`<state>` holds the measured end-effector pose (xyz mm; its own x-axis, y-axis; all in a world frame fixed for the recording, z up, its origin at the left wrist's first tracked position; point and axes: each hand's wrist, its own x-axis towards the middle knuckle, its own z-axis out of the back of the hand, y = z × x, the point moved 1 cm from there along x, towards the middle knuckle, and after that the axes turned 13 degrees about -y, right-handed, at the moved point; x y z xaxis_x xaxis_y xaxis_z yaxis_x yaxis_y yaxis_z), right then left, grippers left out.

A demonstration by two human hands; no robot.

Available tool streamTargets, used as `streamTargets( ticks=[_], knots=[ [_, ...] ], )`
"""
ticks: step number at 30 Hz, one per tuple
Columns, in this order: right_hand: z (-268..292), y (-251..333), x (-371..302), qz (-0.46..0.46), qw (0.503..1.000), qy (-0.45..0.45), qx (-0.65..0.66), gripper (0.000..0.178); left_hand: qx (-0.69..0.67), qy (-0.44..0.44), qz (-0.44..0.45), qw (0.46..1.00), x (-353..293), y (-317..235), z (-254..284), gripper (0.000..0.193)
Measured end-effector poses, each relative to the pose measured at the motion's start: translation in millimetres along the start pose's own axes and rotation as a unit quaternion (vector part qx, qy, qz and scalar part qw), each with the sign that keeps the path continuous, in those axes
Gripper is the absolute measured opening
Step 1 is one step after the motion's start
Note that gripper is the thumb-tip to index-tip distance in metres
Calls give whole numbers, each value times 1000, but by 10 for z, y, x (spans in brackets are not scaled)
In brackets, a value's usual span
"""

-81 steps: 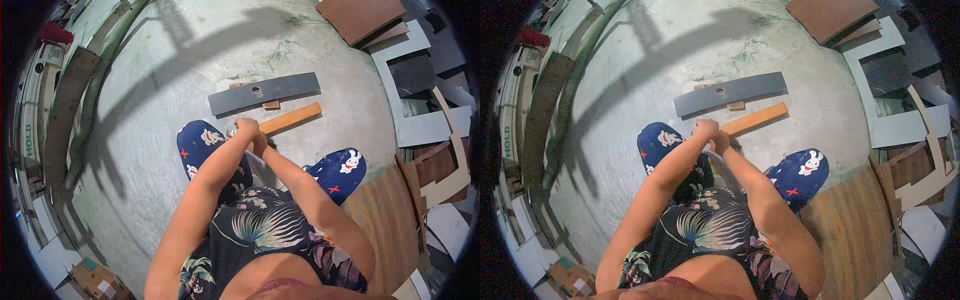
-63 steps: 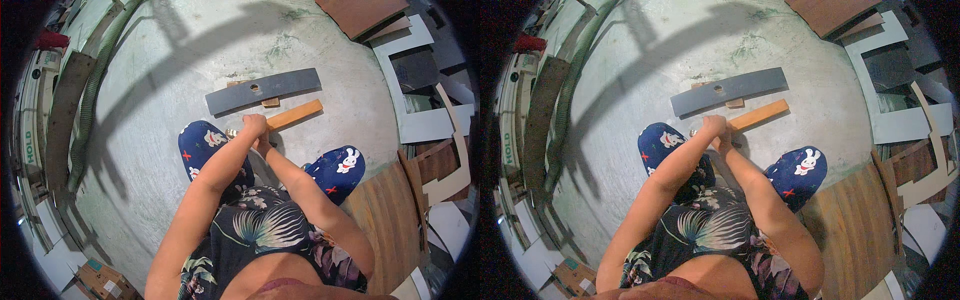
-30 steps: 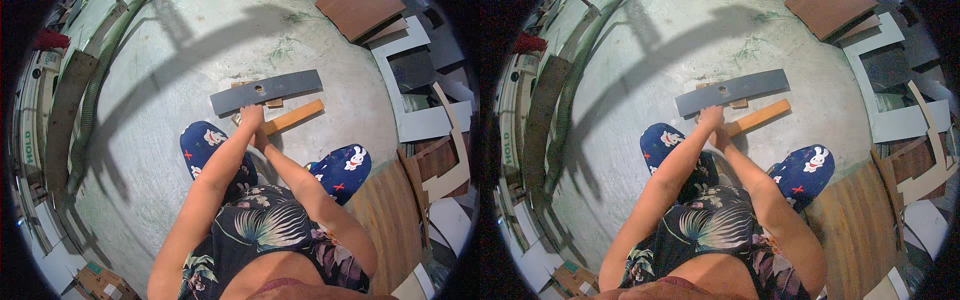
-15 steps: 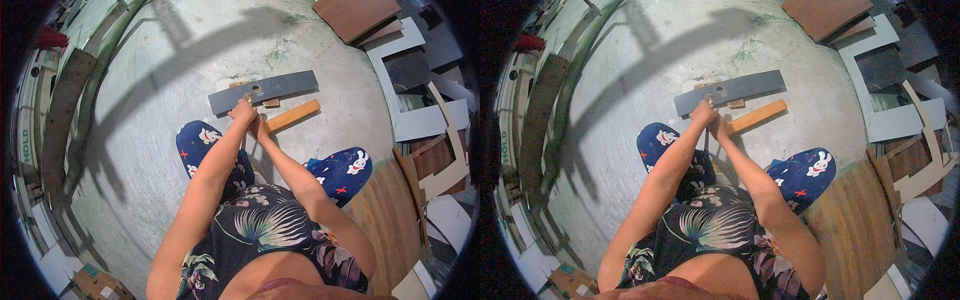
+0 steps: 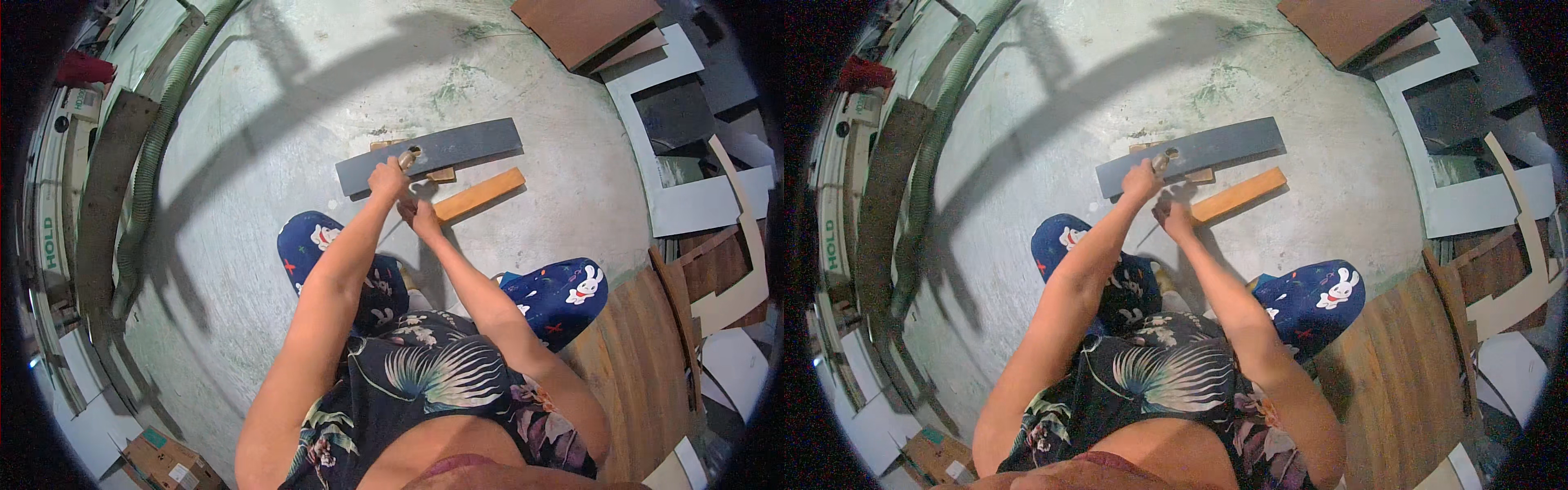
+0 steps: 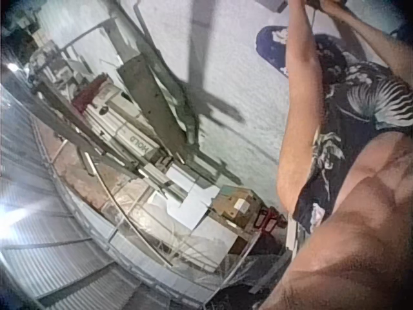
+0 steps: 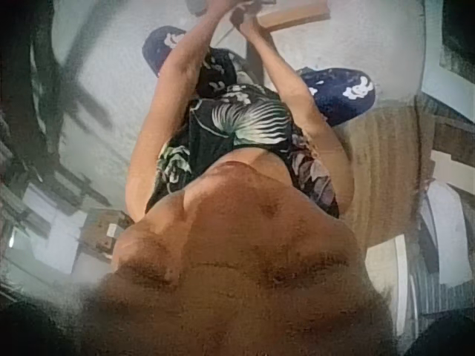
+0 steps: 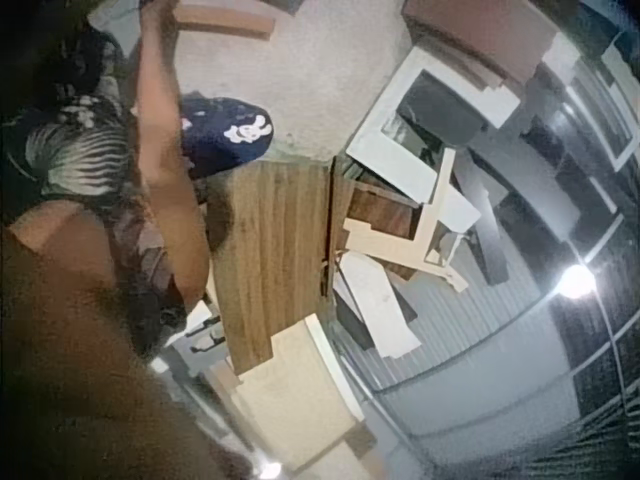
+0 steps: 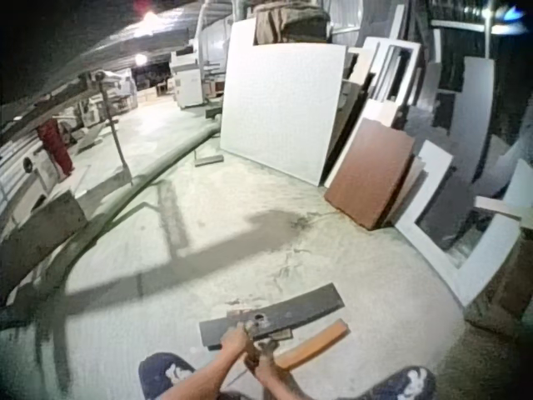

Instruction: Marking and aligning wooden pieces for assembly in a manufacturing environment.

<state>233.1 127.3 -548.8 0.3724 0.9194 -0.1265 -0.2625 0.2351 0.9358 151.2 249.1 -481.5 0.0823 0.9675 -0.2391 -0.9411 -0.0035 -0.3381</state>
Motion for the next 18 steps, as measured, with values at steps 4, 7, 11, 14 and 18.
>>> streamTargets(
  ticks=[4,7,11,14,18],
  knots=[
    [111,-212,-13,-53,992,21,-114,30,5,-47,-33,998,284,6,-20,39],
    [167,-319,9,-80,993,13,-83,33,2,-47,-60,997,528,24,-51,35],
    [213,-528,55,-135,991,7,-14,42,40,10,-66,997,890,66,-194,51],
    [160,-560,187,-234,966,6,110,50,54,16,-68,996,1182,207,-356,56],
    [239,-533,389,-317,918,-10,239,72,59,96,-110,988,1444,451,-477,57]
  ],
)
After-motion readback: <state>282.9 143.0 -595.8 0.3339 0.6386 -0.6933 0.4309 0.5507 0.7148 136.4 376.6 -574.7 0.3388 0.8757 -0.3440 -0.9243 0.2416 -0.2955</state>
